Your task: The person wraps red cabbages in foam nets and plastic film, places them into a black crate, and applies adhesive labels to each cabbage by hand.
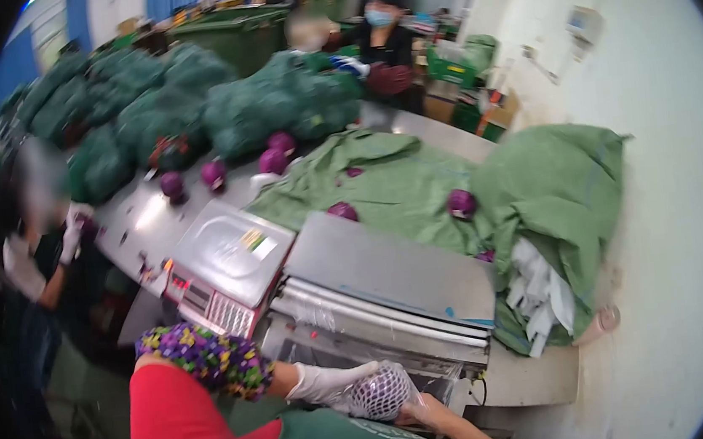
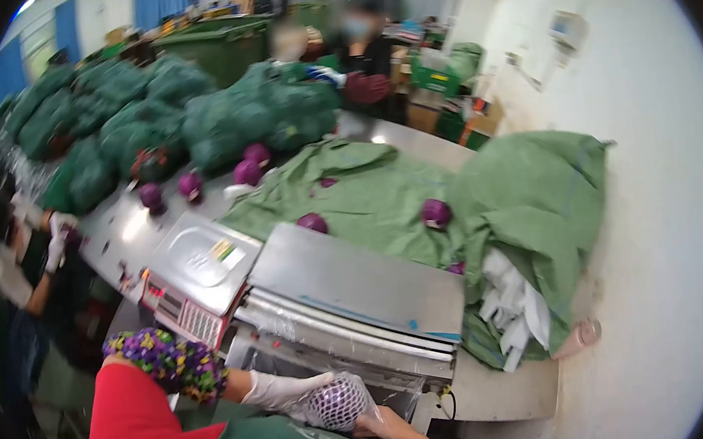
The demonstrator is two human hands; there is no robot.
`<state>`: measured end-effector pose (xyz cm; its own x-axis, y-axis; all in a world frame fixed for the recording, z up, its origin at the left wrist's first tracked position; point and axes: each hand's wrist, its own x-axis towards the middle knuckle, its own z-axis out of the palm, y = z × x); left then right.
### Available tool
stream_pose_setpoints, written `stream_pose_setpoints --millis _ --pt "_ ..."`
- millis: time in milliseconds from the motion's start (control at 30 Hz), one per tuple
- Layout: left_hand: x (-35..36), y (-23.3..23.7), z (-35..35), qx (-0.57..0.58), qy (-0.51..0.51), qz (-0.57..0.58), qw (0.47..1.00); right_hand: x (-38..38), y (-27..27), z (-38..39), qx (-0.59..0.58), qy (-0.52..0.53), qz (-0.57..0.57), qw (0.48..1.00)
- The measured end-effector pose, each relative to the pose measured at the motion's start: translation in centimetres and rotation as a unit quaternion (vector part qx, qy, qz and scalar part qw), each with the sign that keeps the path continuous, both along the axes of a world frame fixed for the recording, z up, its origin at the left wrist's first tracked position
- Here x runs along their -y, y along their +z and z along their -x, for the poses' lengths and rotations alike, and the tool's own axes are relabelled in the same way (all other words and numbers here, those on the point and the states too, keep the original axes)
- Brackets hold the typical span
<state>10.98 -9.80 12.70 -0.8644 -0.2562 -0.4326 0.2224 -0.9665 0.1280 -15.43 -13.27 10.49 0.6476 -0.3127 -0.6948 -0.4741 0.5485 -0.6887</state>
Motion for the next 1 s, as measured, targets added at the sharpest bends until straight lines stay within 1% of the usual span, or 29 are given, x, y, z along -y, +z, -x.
stream_pose_setpoints --millis 67,100,133,167,200,233,267,300,333,367,400,433,467,533,567,600,633,667,700,733,767,800,833,867,900,933,967,1000 --pt "-1.1 1.4 0.5 0.056 0.039 -0.011 0.998 -0.8 0.9 -0.2 -0.031 -0.007 0.07 0.997" --pt "-2.2 1.3 0.6 0.052 0.054 -0.012 0.997 -1.4 -3.1 2.0 -0.001 -0.008 0.088 0.996" --pt "-3.2 1.2 0.3 0.233 0.049 0.203 0.95 -1.8 -2.1 2.0 -0.004 0.002 0.091 0.996" --pt "-4.2 1.2 -0.3 0.4 0.037 0.399 0.824 -2.8 -0.4 1.8 -0.024 -0.048 0.08 0.995" --pt "-5.9 1.6 -1.3 0.475 0.057 0.519 0.708 -3.3 0.6 1.7 -0.043 -0.102 0.068 0.992" --pt "-7.0 1.5 -2.4 0.536 0.035 0.582 0.611 -3.9 -4.6 4.2 0.079 -0.3 -0.103 0.945" --pt "-8.3 1.2 -3.3 0.572 0.032 0.608 0.549 -4.5 -3.6 4.4 0.079 -0.302 -0.102 0.944" --pt "-9.3 0.6 -4.1 0.594 0.082 0.632 0.49 -5.5 -2.2 4.9 0.028 -0.196 0.084 0.977" --pt "-9.9 0.2 -4.3 0.612 0.13 0.651 0.43 -6.2 -1.1 5.1 -0.026 -0.08 0.264 0.961" --pt "-9.8 0.1 -3.8 0.61 0.127 0.652 0.432 -6.5 -0.9 4.6 -0.027 -0.084 0.262 0.961" --pt "-9.5 0.0 -3.1 0.517 0.249 0.567 0.591 -6.8 -0.7 3.6 -0.029 -0.206 0.245 0.947" --pt "-9.3 0.1 -2.3 0.397 0.356 0.446 0.719 -7.0 -0.5 2.8 -0.031 -0.326 0.223 0.918" --pt "-8.9 0.4 -1.6 0.398 0.352 0.443 0.722 -6.6 -0.8 2.6 -0.033 -0.328 0.217 0.919" --pt "-7.3 1.3 0.0 0.408 0.428 0.325 0.738 -5.1 -1.7 3.0 -0.04 -0.429 0.21 0.878" --pt "-6.9 2.0 0.5 0.4 0.462 0.267 0.745 -4.7 -0.6 3.4 0.009 -0.464 0.152 0.873" --pt "-6.9 3.0 0.4 0.387 0.475 0.201 0.764 -4.5 0.9 3.9 0.056 -0.494 0.096 0.862" --pt "-7.9 3.2 0.6 0.401 0.453 0.181 0.776 -4.5 2.2 4.6 0.027 -0.479 0.078 0.874" --pt "-9.0 2.8 0.5 0.414 0.432 0.162 0.785 -4.8 1.3 5.5 0.024 -0.477 0.079 0.875" --pt "-10.2 1.1 1.0 0.479 0.387 0.163 0.771 -5.7 -0.4 7.2 -0.048 -0.446 0.083 0.89" --pt "-11.8 0.0 1.3 0.511 0.347 0.156 0.77 -7.2 -2.6 9.1 -0.121 -0.412 0.084 0.899" --pt "-12.5 -1.3 1.4 0.528 0.268 0.132 0.795 -8.7 -7.6 11.5 -0.095 -0.297 0.216 0.925" --pt "-12.7 -3.4 1.7 0.541 0.186 0.107 0.813 -10.1 -11.7 13.1 -0.065 -0.172 0.339 0.923" --pt "-12.7 -6.8 2.4 0.513 0.124 0.153 0.835 -10.1 -11.2 10.8 -0.141 -0.23 0.224 0.936" --pt "-12.8 -10.5 3.0 0.481 0.058 0.198 0.852 -10.6 -10.4 7.9 -0.213 -0.285 0.103 0.929" --pt "-12.6 -12.5 4.1 0.459 0.036 0.254 0.851 -11.5 -16.3 7.9 -0.113 -0.286 0.109 0.945" --pt "-11.6 -14.5 5.7 0.434 0.017 0.313 0.845 -11.6 -23.3 8.4 -0.011 -0.284 0.12 0.951" --pt "-11.1 -19.5 7.6 0.352 0.036 0.415 0.838 -12.2 -25.4 8.3 -0.01 -0.291 0.123 0.949" --pt "-10.4 -22.9 9.3 0.263 0.055 0.511 0.816 -12.5 -26.7 8.1 0.023 -0.194 0.284 0.939"
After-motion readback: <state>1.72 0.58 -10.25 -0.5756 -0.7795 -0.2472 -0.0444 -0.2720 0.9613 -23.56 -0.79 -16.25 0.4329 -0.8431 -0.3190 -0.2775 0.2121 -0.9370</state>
